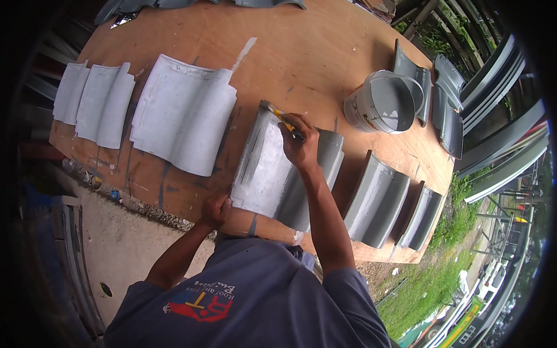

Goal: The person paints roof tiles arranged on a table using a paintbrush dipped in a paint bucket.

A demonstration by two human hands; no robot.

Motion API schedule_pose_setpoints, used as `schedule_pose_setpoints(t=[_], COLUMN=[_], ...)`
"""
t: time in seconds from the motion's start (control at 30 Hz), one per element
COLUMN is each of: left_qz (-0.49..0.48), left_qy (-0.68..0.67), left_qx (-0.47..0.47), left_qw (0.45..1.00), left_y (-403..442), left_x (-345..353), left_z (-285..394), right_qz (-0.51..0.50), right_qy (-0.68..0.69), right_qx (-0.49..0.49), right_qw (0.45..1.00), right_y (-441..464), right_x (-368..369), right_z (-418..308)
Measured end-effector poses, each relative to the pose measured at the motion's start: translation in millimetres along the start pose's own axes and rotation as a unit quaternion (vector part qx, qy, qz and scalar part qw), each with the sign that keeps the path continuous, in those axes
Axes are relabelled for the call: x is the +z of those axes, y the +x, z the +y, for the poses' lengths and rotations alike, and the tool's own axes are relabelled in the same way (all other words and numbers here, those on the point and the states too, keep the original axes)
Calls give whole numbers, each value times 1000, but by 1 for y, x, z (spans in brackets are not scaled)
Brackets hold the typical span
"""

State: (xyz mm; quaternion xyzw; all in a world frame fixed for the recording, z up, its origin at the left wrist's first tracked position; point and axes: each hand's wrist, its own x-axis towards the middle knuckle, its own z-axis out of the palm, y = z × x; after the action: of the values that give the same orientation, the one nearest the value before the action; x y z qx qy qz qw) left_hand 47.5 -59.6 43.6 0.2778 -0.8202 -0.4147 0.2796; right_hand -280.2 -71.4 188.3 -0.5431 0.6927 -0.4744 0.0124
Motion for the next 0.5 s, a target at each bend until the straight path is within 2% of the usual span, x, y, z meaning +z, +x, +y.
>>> schedule_pose_setpoints(t=[0.07, 0.1, 0.27, 0.33, 0.4, 0.5], left_qz=[14, 1, -1, 6, 2, -2], left_qy=[0, 1, -3, -8, -7, -7], left_qx=[11, 0, 0, 3, -1, -2], left_qw=[1000, 1000, 1000, 1000, 1000, 1000], left_y=[3, 1, 0, 1, 0, 3], left_x=[0, 0, 1, 0, -2, -4], left_z=[0, 0, -2, 0, 2, 3], right_qz=[44, 44, 28, 51, 62, 78], right_qy=[18, 17, -12, -53, -160, -156], right_qx=[54, 54, 204, 173, 127, 110], right_qw=[997, 997, 978, 982, 977, 979], right_y=[1, -1, 1, 0, -4, -9], right_x=[3, 5, -5, -10, -19, -19], right_z=[-6, 0, 3, 8, 7, 4])
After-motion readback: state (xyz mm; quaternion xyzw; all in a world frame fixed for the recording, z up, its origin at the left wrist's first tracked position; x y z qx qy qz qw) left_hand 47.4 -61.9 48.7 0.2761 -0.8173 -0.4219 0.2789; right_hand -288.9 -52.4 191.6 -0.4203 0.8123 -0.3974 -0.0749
